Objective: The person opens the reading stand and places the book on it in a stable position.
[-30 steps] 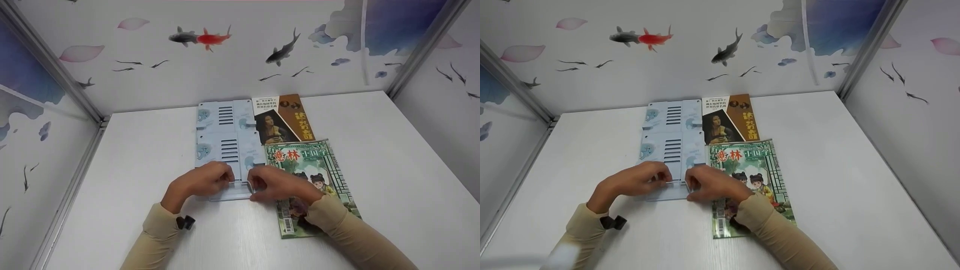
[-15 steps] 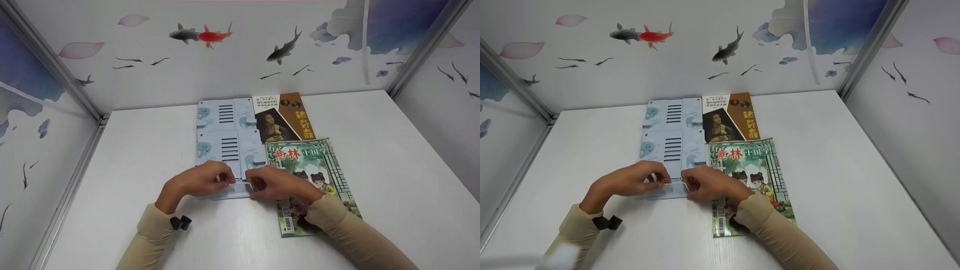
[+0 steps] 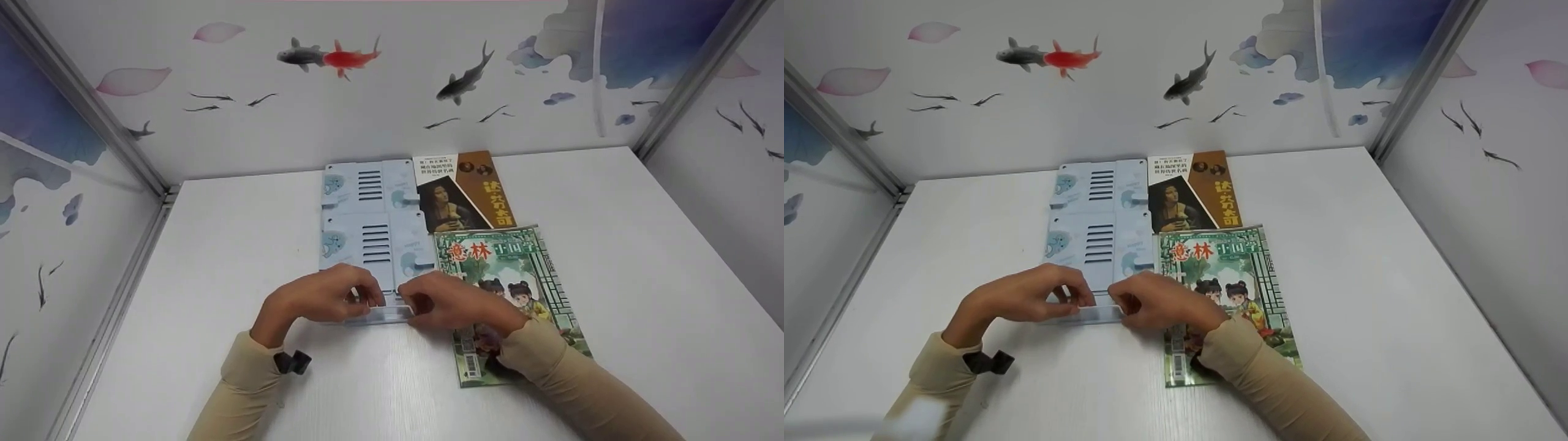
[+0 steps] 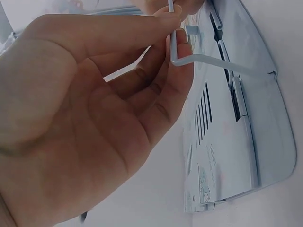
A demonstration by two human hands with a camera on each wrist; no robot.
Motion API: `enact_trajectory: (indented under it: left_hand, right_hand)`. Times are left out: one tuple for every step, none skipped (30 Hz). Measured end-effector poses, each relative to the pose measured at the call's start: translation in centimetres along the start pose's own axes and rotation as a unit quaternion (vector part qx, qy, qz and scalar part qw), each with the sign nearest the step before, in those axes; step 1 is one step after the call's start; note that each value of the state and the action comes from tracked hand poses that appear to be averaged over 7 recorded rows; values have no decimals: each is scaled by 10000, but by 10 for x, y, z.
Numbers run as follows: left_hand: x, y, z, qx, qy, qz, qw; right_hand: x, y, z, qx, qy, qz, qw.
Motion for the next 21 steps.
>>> enact_trajectory:
  left_hand:
    - [0,-1,0,-15,-2,10,10000]
    - [0,-2,0,-18,5,34,10000]
    - [1,-3,-1,-43,19,59,10000]
    - [2,-5,-1,-76,46,70,9999]
    - [2,-7,-2,-105,104,63,9999]
    - [3,-9,-2,-126,205,55,9997]
    - [3,-12,-3,-129,341,11,9993]
    - [3,-14,-4,-116,510,-52,9986]
    - [3,-16,-5,-96,709,-133,9973]
    - [3,-19,-7,-61,932,-239,9953]
    - [3,-21,-8,-31,1165,-351,9926]
    - [2,-24,-9,-16,1393,-451,9892]
    - [2,-28,-11,-22,1602,-571,9854]
    - [1,-31,-12,-32,1801,-679,9813]
    - [0,-34,-13,-69,1992,-779,9768]
    - [0,-38,-14,-107,2169,-900,9720]
    - [-1,-41,-14,-137,2335,-1023,9669]
    - [-2,-45,-15,-150,2496,-1161,9612]
    - [-2,-48,-15,-171,2627,-1335,9555]
    - [-3,-52,-15,-174,2739,-1496,9499]
    - [-4,-55,-15,-181,2818,-1670,9447]
  right_hand:
    - [0,0,0,-17,4,10,10000]
    - [0,-1,0,-30,6,52,10000]
    - [0,0,0,-26,7,111,9999]
    - [-1,0,-1,-2,5,189,9998]
    - [-1,1,-1,41,4,260,9997]
    - [-1,2,-1,81,6,327,9994]
    - [-1,3,-1,114,7,395,9992]
    - [-1,4,-2,172,5,454,9988]
    - [-2,5,-2,240,-5,490,9985]
    - [-2,6,-3,326,-16,519,9981]
    - [-2,6,-4,407,-19,525,9978]
    - [-3,7,-5,473,-14,530,9975]
    - [-3,8,-6,534,5,535,9971]
    - [-3,8,-8,589,35,543,9968]
    - [-4,9,-10,624,95,543,9965]
    - [-4,9,-12,649,185,549,9962]
    - [-4,10,-14,660,301,544,9959]
    - [-4,11,-16,647,450,547,9954]
    - [-4,12,-19,636,611,575,9944]
    - [-4,14,-21,621,800,643,9928]
    - [-5,16,-23,622,1033,703,9902]
Point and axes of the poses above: each hand's wrist, its own x-axis towards the middle knuckle, its own z-axis out of the palm, y = z × x, the point moved 2 cm from there along x, towards the middle knuckle, and after that the axes turned 3 degrees about x, right-handed, at the moved point
